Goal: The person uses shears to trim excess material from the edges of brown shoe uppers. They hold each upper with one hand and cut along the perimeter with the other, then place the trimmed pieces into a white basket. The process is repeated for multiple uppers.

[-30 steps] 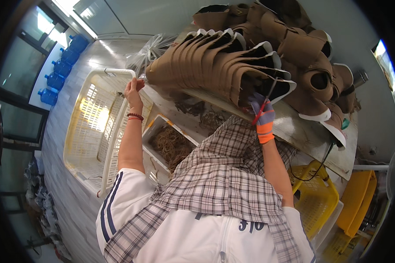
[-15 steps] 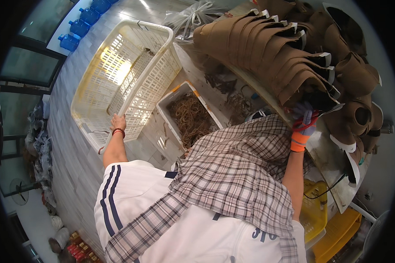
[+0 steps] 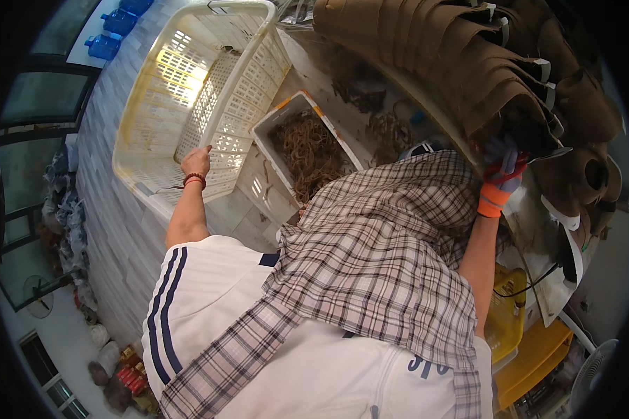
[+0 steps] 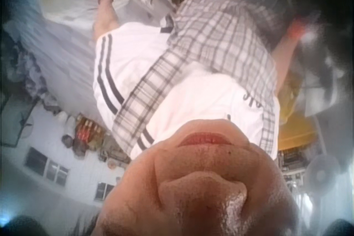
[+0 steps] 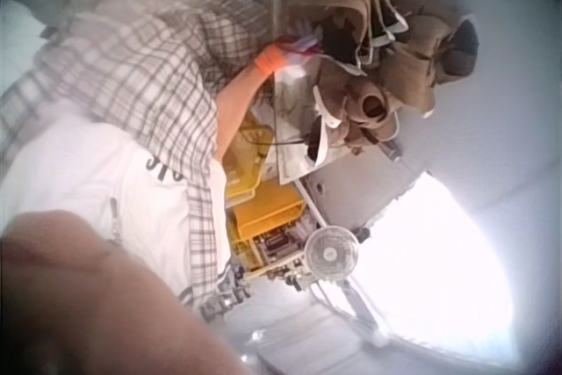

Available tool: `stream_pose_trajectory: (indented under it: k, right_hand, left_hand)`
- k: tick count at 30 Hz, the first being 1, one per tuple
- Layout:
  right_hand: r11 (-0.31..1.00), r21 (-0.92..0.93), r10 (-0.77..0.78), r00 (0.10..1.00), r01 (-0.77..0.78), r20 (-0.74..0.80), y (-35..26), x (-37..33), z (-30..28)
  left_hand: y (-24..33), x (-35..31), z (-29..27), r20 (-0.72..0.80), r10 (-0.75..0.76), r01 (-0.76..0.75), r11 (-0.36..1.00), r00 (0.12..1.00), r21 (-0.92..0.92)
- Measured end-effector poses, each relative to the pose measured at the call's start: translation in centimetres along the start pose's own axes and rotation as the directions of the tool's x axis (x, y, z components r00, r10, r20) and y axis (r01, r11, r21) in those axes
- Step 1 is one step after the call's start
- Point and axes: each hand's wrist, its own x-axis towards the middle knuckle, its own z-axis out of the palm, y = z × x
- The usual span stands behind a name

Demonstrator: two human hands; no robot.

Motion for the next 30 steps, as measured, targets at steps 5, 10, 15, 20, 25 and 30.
stream_pose_trajectory:
  k: [5,10,15,20,25,30]
  right_hand:
    - [0.995,0.03,-0.093,0.996,0.092,0.006,4.0,1.5,-2.3]
    - [0.883,-0.419,-0.228,0.974,0.21,0.007,3.3,0.9,-2.2]
    - [0.785,-0.528,-0.368,0.929,0.324,0.022,3.8,1.0,-2.1]
    - [0.972,-0.198,-0.126,0.992,0.125,0.009,1.0,0.3,-1.0]
    - [0.969,-0.242,-0.049,0.999,0.044,-0.017,-0.4,-0.4,-1.0]
    - [0.979,0.198,0.061,0.997,-0.052,-0.04,-4.0,-0.3,1.3]
  left_hand:
    - [6.2,0.9,-1.6,-0.017,-0.009,0.011,0.997,1.0,0.078]
    - [12.7,4.1,-3.4,0.039,-0.158,0.163,0.958,0.987,-0.236]
    - [19.3,9.1,-3.5,0.032,-0.27,0.253,0.844,0.962,-0.472]
    - [23.1,10.4,-6.0,0.082,-0.269,0.246,0.664,0.96,-0.706]
    - [22.4,11.0,-8.8,-0.004,-0.115,0.072,0.647,0.993,-0.759]
    - [23.1,8.2,-17.3,-0.453,-0.198,-0.448,0.072,0.869,-0.891]
